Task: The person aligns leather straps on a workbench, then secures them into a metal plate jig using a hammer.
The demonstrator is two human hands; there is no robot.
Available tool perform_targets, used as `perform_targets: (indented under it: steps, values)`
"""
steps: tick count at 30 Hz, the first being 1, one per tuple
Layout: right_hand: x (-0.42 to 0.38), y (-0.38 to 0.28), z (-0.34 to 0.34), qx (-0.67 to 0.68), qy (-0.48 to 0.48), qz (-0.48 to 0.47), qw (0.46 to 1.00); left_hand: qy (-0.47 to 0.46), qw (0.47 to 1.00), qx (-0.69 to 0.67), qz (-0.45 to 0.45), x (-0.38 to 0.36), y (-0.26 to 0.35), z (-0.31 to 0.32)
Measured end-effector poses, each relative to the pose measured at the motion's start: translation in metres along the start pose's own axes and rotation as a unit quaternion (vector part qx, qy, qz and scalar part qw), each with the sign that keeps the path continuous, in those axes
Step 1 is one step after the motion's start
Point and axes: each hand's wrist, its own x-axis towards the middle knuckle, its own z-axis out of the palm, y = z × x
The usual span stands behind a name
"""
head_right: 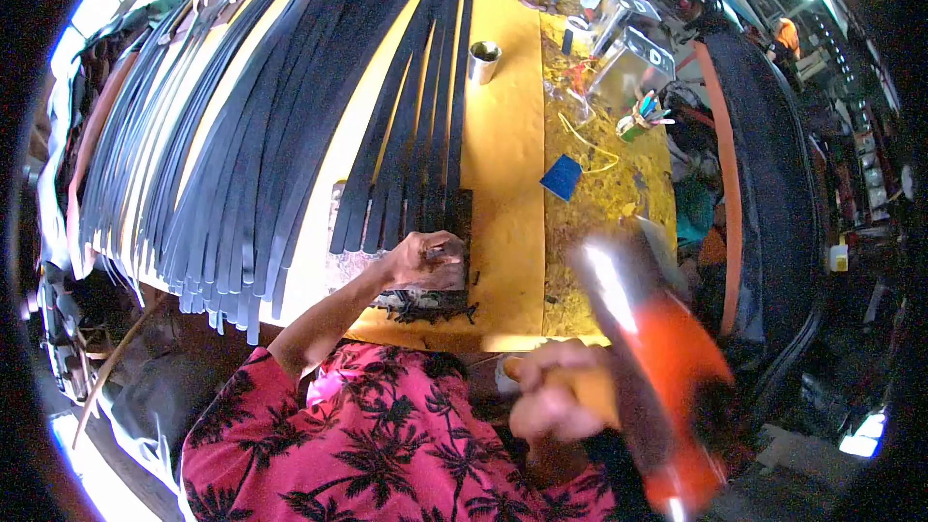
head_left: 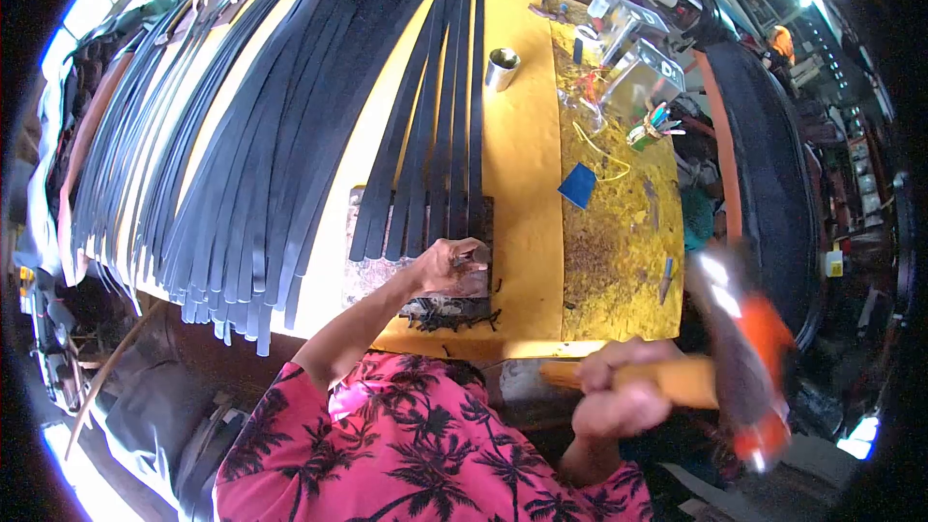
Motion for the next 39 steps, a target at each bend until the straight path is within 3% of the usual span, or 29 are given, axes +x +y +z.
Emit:
perform_targets:
  steps: [1, 2, 3, 5, 6, 7, 8, 9, 10, 11, 12, 14, 15, 17, 20, 22, 26, 28, 30, 31, 34, 35, 36, 37, 38, 39]
  values:
    - [0.012, -0.014, 0.002, -0.013, -0.095, -0.037, 0.995, 0.003, 1.0, -0.003, -0.002, 0.0, 0.006, -0.003]
    - [-0.012, 0.013, -0.029, -0.014, -0.099, -0.032, 0.994, 0.003, 1.0, -0.004, 0.013, -0.004, 0.018, -0.006]
    - [-0.022, 0.046, -0.019, -0.125, -0.152, 0.019, 0.98, 0.003, 1.0, -0.003, 0.03, -0.005, 0.024, -0.009]
    - [-0.04, 0.117, 0.043, -0.338, -0.249, 0.12, 0.9, 0.013, 0.999, 0.013, 0.049, -0.003, 0.015, -0.008]
    - [-0.063, 0.143, 0.024, -0.437, -0.288, 0.17, 0.835, 0.016, 0.997, 0.03, 0.069, -0.004, 0.012, -0.007]
    - [-0.07, 0.136, 0.015, -0.439, -0.29, 0.174, 0.832, -0.005, 0.999, -0.032, 0.041, -0.006, 0.022, -0.01]
    - [-0.058, 0.142, 0.015, -0.408, -0.292, 0.17, 0.848, 0.035, 0.993, 0.065, 0.097, -0.004, 0.025, -0.011]
    - [-0.065, 0.14, 0.017, -0.375, -0.289, 0.193, 0.86, 0.022, 0.994, 0.088, 0.067, 0.001, 0.018, -0.026]
    - [-0.083, 0.123, -0.003, -0.386, -0.29, 0.222, 0.847, -0.001, 0.997, 0.077, 0.027, -0.006, 0.019, -0.006]
    - [-0.079, 0.123, -0.007, -0.374, -0.267, 0.255, 0.85, 0.042, 0.997, 0.046, 0.054, -0.007, 0.037, -0.008]
    - [-0.058, 0.137, 0.003, -0.352, -0.237, 0.264, 0.866, 0.051, 0.997, 0.03, 0.047, -0.003, 0.004, 0.004]
    - [-0.063, 0.147, -0.026, -0.355, -0.221, 0.276, 0.865, -0.012, 0.99, -0.06, -0.126, -0.004, 0.012, 0.003]
    - [-0.058, 0.158, -0.037, -0.379, -0.191, 0.29, 0.858, -0.015, 0.991, -0.053, -0.125, -0.004, 0.017, 0.006]
    - [-0.042, 0.177, -0.057, -0.443, -0.17, 0.295, 0.829, -0.038, 0.965, -0.238, -0.105, -0.011, 0.056, 0.028]
    - [-0.03, 0.223, -0.094, -0.51, -0.169, 0.244, 0.807, -0.017, 0.973, -0.224, -0.059, 0.005, 0.04, 0.091]
    - [-0.019, 0.24, -0.111, -0.561, -0.134, 0.222, 0.786, -0.033, 0.98, -0.168, -0.101, 0.024, 0.067, 0.113]
    - [-0.011, 0.282, -0.129, -0.582, -0.132, 0.173, 0.783, -0.094, 0.988, -0.081, -0.091, 0.071, 0.036, 0.176]
    - [-0.013, 0.29, -0.129, -0.548, -0.117, 0.173, 0.81, -0.007, 0.998, 0.063, -0.019, 0.077, 0.029, 0.196]
    - [-0.008, 0.286, -0.121, -0.521, -0.089, 0.124, 0.84, -0.004, 0.993, 0.115, -0.006, 0.08, 0.03, 0.2]
    - [-0.005, 0.282, -0.12, -0.494, -0.086, 0.184, 0.846, 0.0, 0.986, 0.165, 0.004, 0.081, 0.03, 0.2]
    - [-0.007, 0.303, -0.116, -0.541, -0.023, 0.121, 0.832, 0.013, 0.98, 0.193, -0.038, 0.082, 0.014, 0.208]
    - [0.01, 0.286, -0.107, -0.516, -0.064, 0.157, 0.84, 0.009, 0.98, 0.196, -0.036, 0.082, -0.006, 0.218]
    - [0.022, 0.287, -0.095, -0.515, -0.061, 0.16, 0.84, 0.007, 0.972, 0.234, 0.031, 0.082, -0.034, 0.232]
    - [0.032, 0.29, -0.08, -0.446, -0.129, 0.166, 0.87, 0.003, 0.957, 0.271, 0.099, 0.082, -0.049, 0.236]
    - [0.038, 0.296, -0.066, -0.373, -0.194, 0.172, 0.891, -0.046, 0.884, 0.446, 0.134, 0.069, -0.018, 0.222]
    - [0.034, 0.296, -0.063, -0.371, -0.188, 0.176, 0.892, -0.054, 0.882, 0.448, 0.137, 0.064, -0.019, 0.218]
